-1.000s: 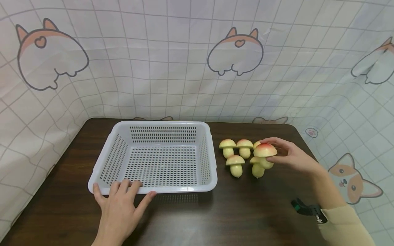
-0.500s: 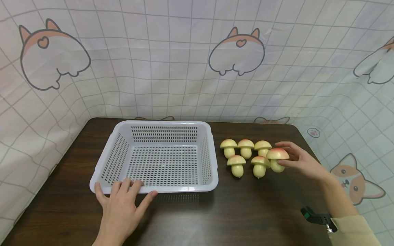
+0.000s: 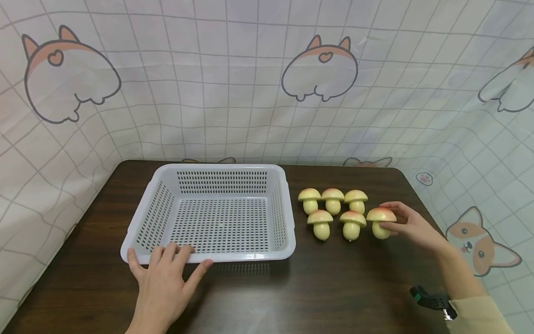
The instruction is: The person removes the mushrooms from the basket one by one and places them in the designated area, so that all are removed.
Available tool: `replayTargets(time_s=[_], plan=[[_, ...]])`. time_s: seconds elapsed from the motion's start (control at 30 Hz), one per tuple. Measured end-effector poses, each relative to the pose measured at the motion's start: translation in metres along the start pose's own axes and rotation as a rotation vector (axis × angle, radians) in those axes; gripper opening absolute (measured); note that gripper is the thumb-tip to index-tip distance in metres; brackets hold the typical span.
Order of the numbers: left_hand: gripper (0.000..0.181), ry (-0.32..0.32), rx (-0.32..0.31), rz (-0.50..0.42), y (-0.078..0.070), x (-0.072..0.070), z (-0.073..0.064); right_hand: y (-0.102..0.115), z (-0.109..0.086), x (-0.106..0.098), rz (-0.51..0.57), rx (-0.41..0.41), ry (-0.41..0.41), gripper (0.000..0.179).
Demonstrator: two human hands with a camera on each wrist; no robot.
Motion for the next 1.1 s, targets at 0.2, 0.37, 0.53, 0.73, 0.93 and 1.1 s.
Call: replayTargets(time_s=[0.2,0.37,0.53,0.73,0.93,1.1], plan=[[0.048,-0.001,-0.001,0.001,0.000,0.000,0.000,-0.012,0.001,0.004,-0.032,0.044,0.003,0.058],[0.048,-0.007,0.001,-0.004,0.000,-0.001,0.000,-0.018,0.002,0.007,-0.031,0.070,0.003,0.060],[0.048,-0.003,0.000,-0.004,0.000,-0.001,0.000,-0.019,0.002,0.011,-0.017,0.066,0.001,0.061],[0.047,-0.007,0.001,-0.003,-0.001,-0.001,0.000,-0.019,0.004,0.013,-0.059,0.056,-0.003,0.060],[0.047,-0.004,0.001,-0.001,-0.001,-0.001,0.000,-0.017,0.006,0.018,-0.041,0.043,0.016,0.061],[0.048,0.001,-0.006,0.006,-0.001,0.000,-0.001,-0.017,0.007,0.020,-0.026,0.027,0.023,0.060]])
Point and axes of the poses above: each hand's wrist, its own z-axis towards the middle knuckle, its own x-axis out of the palm, y = z × x, the point moved 6 cm from there along z, towards the middle knuckle, and after that the axes turned 8 degrees about -x, right-handed, at the moved point
